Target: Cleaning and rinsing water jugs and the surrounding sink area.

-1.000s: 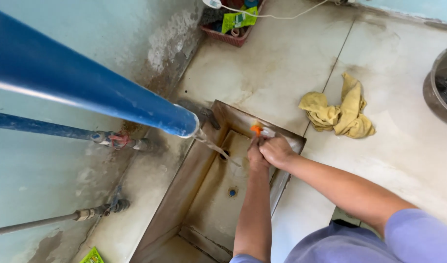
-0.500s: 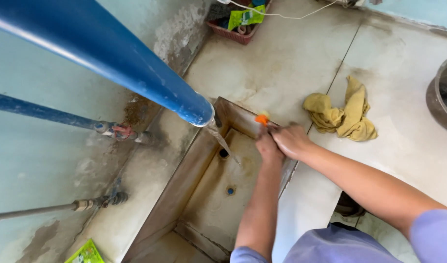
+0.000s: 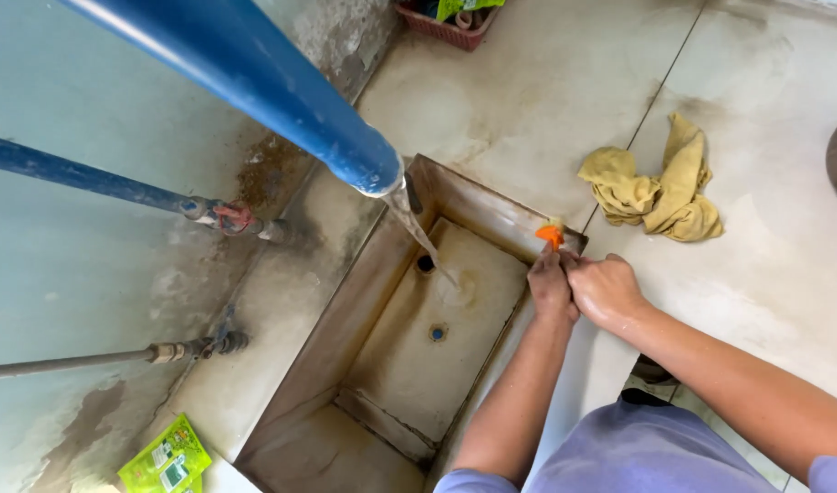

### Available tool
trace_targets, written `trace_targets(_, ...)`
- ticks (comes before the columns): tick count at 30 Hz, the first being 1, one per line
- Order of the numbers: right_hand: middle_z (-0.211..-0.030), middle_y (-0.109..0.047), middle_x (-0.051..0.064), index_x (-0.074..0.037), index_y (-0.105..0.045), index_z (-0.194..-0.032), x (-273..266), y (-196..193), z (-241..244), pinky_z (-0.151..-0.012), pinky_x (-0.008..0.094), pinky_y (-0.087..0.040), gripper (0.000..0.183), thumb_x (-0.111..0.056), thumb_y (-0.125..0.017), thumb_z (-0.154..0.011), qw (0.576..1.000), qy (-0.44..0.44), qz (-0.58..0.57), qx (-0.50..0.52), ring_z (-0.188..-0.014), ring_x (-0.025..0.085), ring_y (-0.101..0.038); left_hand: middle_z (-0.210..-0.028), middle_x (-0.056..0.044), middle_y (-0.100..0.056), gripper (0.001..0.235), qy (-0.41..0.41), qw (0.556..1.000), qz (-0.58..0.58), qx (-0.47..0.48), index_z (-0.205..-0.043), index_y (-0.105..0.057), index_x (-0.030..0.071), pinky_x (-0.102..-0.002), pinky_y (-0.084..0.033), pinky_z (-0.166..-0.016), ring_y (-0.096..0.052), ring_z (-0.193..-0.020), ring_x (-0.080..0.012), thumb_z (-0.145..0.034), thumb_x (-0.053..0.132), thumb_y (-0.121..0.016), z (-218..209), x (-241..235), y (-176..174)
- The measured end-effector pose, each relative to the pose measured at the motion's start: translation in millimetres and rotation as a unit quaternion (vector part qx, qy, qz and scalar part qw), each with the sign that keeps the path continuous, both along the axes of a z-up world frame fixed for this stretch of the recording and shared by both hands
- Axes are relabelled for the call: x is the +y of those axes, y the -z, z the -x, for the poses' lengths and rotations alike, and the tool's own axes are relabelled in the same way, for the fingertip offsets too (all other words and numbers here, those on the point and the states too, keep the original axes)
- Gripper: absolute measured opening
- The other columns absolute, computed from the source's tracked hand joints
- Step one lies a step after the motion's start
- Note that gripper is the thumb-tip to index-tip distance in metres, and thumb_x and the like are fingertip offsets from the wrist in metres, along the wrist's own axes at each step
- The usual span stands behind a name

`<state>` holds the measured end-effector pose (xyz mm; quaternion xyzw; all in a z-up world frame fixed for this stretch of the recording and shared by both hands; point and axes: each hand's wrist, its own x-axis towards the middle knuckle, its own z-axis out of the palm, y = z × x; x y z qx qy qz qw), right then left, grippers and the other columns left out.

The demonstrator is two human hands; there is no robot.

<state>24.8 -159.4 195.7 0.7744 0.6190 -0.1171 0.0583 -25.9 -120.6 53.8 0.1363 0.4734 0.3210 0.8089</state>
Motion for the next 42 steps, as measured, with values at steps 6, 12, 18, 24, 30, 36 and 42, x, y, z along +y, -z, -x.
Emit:
trace_targets(6, -0.091, -0.075, 0.013, -0.009, -0.071, -0.107, 64, 27, -12, -0.073, 0.042, -0.056, 0.022, -0.014, -0.055, -0.093, 0.995, -0.033, -0.063, 0.064, -0.078, 0.028, -0.072, -0.101, -0.011, -0.072, 0.037, -0.1, 0.994, -0.041, -0.037, -0.133, -0.063, 0.0, -0.036, -0.057, -0.08, -0.067, -0.088, -0.0218, -0.107, 0.019, -0.046, 2, 62, 16)
trace_targets(12, -0.092, -0.076, 0.012, -0.009, -0.072, -0.097, 186, 53, 18, -0.079, 0.044, -0.055, 0.017, -0.015, -0.057, -0.091, 0.993, -0.113, -0.021, 0.039, -0.08, 0.026, -0.073, -0.106, -0.014, -0.072, 0.032, -0.126, 0.99, -0.059, -0.032, -0.124, -0.064, 0.0, -0.04, -0.056, -0.087, -0.067, -0.094, -0.0263, -0.105, 0.019, -0.046, 37, 201, 86)
trace_targets(18, -0.09, -0.076, 0.015, -0.008, -0.072, -0.098, 143, 101, 16, -0.067, 0.045, -0.058, 0.019, -0.013, -0.054, -0.093, 0.994, -0.083, -0.057, 0.052, -0.08, 0.03, -0.074, -0.099, -0.012, -0.07, 0.026, -0.064, 0.995, 0.009, -0.081, -0.112, -0.066, 0.003, -0.04, -0.056, -0.083, -0.066, -0.089, -0.0252, -0.103, 0.023, -0.052, 47, 156, 112)
trace_targets(24, -0.094, -0.077, 0.014, -0.011, -0.074, -0.096, 36, 13, -14, -0.071, 0.046, -0.059, 0.022, -0.016, -0.052, -0.091, 0.999, -0.012, 0.01, 0.037, -0.086, 0.03, -0.075, -0.094, -0.01, -0.069, 0.021, -0.009, 0.997, 0.064, -0.03, -0.103, -0.067, 0.002, -0.041, -0.055, -0.079, -0.066, -0.085, -0.0239, -0.102, 0.019, -0.055, -7, 46, 37)
trace_targets(30, -0.098, -0.076, 0.015, -0.009, -0.077, -0.089, 47, 20, -13, -0.075, 0.046, -0.059, 0.025, -0.016, -0.053, -0.09, 0.999, -0.019, 0.026, 0.034, -0.091, 0.031, -0.074, -0.103, -0.013, -0.071, 0.024, 0.026, 0.99, 0.087, -0.104, -0.108, -0.065, -0.001, -0.042, -0.055, -0.088, -0.068, -0.094, -0.0261, -0.1, 0.018, -0.052, -7, 56, 85)
trace_targets(36, -0.091, -0.076, 0.019, -0.004, -0.074, -0.093, 86, 21, 10, -0.072, 0.047, -0.058, 0.025, -0.013, -0.051, -0.092, 0.995, -0.086, -0.017, 0.045, -0.084, 0.033, -0.074, -0.106, -0.015, -0.07, 0.034, -0.048, 0.989, 0.069, -0.125, -0.111, -0.065, 0.0, -0.043, -0.054, -0.093, -0.066, -0.099, -0.0289, -0.106, 0.029, -0.046, 25, 97, 72)
trace_targets(42, -0.09, -0.076, 0.017, -0.007, -0.075, -0.086, 68, -10, 22, -0.072, 0.047, -0.058, 0.023, -0.014, -0.054, -0.091, 0.99, -0.133, 0.031, 0.028, -0.084, 0.032, -0.075, -0.11, -0.015, -0.069, 0.034, -0.103, 0.98, 0.081, -0.152, -0.116, -0.062, 0.002, -0.042, -0.054, -0.092, -0.065, -0.1, -0.0279, -0.109, 0.028, -0.042, 40, 56, 26)
